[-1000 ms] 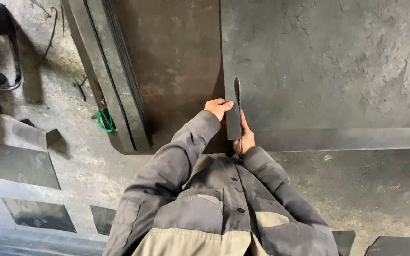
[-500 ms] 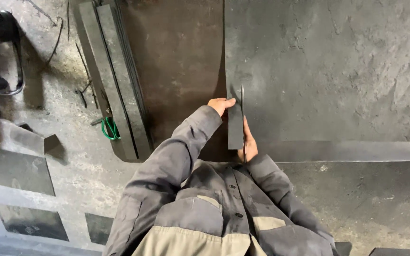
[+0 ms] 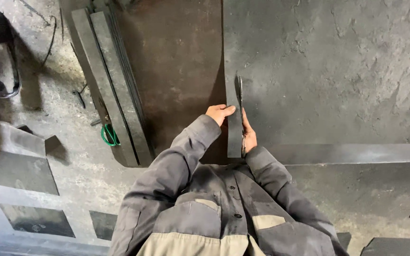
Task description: The person uses tin snips to cut a long strip from a large sheet of dark material on a workbench. They repeatedly position the snips, cut along the edge, and set the cut strip aside. The process is repeated multiple times throughout the clip.
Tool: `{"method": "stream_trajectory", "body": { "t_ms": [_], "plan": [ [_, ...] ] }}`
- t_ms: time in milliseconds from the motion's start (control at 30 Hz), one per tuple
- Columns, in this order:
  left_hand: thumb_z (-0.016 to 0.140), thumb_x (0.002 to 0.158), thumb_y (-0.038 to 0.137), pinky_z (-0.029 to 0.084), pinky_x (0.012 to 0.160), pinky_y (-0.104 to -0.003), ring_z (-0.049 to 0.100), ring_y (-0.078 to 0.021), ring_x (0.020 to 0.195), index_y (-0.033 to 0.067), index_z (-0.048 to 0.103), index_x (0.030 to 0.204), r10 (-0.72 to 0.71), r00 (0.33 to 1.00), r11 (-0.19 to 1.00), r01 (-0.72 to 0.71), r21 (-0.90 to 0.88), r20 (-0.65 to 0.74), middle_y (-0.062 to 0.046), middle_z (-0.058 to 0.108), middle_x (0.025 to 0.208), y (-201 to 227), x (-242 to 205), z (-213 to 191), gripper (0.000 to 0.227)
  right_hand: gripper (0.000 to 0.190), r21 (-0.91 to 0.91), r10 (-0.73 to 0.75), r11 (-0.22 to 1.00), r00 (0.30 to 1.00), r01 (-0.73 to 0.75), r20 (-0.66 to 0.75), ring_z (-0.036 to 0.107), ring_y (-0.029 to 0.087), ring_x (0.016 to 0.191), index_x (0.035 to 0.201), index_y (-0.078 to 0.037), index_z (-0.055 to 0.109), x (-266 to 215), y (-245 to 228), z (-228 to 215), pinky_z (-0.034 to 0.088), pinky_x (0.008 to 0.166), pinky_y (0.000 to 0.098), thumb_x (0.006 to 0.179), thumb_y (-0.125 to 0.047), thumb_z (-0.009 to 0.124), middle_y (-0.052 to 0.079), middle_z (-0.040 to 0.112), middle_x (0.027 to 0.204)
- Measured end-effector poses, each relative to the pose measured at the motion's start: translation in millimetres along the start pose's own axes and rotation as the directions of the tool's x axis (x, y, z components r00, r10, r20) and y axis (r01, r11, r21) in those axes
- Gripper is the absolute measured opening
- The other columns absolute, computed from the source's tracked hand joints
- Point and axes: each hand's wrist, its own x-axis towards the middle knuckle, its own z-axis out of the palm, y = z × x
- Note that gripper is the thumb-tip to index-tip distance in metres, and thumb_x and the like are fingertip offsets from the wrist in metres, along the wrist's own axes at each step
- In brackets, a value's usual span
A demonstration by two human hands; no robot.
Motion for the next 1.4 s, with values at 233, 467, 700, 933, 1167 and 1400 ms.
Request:
{"method": "stream_trajectory", "body": {
  "t_ms": [233,467,700,933,1167,1400],
  "plan": [
    [0.075,0.093,0.017,0.056,0.078,-0.037,0.070,-0.0222,0.086,-0.0077,0.072,0.108,-0.044,0.998,0.999,0.044,0.002,0.036,-0.013,0.074,0.099,9.7,-3.1,-2.7,0.029,0.080,-0.339,0.194,0.905,0.959,-0.256,-0.208,0.066,0.020,0.123,0.165,-0.018,0.031,5.0,-16.4,9.8,0.050,0.106,0.0312,0.094,-0.018,0.069,0.013,0.067,0.140],
    [0.070,0.090,0.027,0.057,0.071,-0.040,0.071,-0.0225,0.084,0.0022,0.068,0.109,-0.204,0.975,0.969,0.215,0.123,-0.090,-0.009,0.073,0.098,100.2,-13.3,35.8,0.031,0.076,-0.352,0.010,0.935,0.997,-0.037,-0.080,0.061,0.019,0.132,0.166,-0.015,0.027,1.7,-3.0,-3.0,0.047,0.110,0.0300,0.101,-0.013,0.065,0.012,0.060,0.150],
    [0.076,0.091,0.020,0.057,0.078,-0.034,0.071,-0.0198,0.087,-0.0082,0.072,0.106,0.145,0.987,0.988,-0.139,0.072,-0.075,-0.011,0.075,0.097,48.7,57.1,-2.5,0.032,0.091,-0.042,0.072,0.997,0.997,-0.072,0.003,0.058,0.017,0.121,0.168,-0.014,0.015,27.4,-29.0,-3.2,0.046,0.104,0.0276,0.093,-0.001,0.065,0.009,0.054,0.151],
    [0.073,0.092,0.019,0.057,0.074,-0.036,0.071,-0.0215,0.079,-0.0067,0.073,0.101,0.039,0.998,0.999,-0.040,-0.030,-0.043,-0.012,0.075,0.092,66.2,30.9,12.2,0.027,0.083,-0.039,-0.074,0.996,0.995,0.077,0.071,0.049,0.018,0.141,0.167,-0.011,0.020,59.4,-23.0,-7.4,0.042,0.115,0.0308,0.098,-0.002,0.065,0.010,0.041,0.164],
    [0.073,0.094,0.019,0.058,0.074,-0.035,0.071,-0.0214,0.080,-0.0062,0.073,0.102,0.027,0.999,1.000,-0.027,0.005,-0.032,-0.013,0.075,0.093,75.5,19.6,13.1,0.026,0.085,0.041,-0.005,0.999,1.000,0.004,0.007,0.054,0.021,0.134,0.166,-0.014,0.021,59.8,-29.0,4.4,0.044,0.111,0.0324,0.096,-0.008,0.069,0.011,0.048,0.157],
    [0.072,0.093,0.020,0.061,0.074,-0.038,0.073,-0.0231,0.082,-0.0053,0.072,0.104,-0.039,0.999,0.998,0.039,0.042,0.004,-0.013,0.075,0.096,84.7,31.2,5.5,0.027,0.079,-0.437,0.162,0.869,0.968,-0.232,-0.191,0.066,0.021,0.123,0.164,-0.021,0.028,66.5,-39.0,7.3,0.050,0.105,0.0318,0.095,-0.021,0.067,0.015,0.067,0.138]
  ]
}}
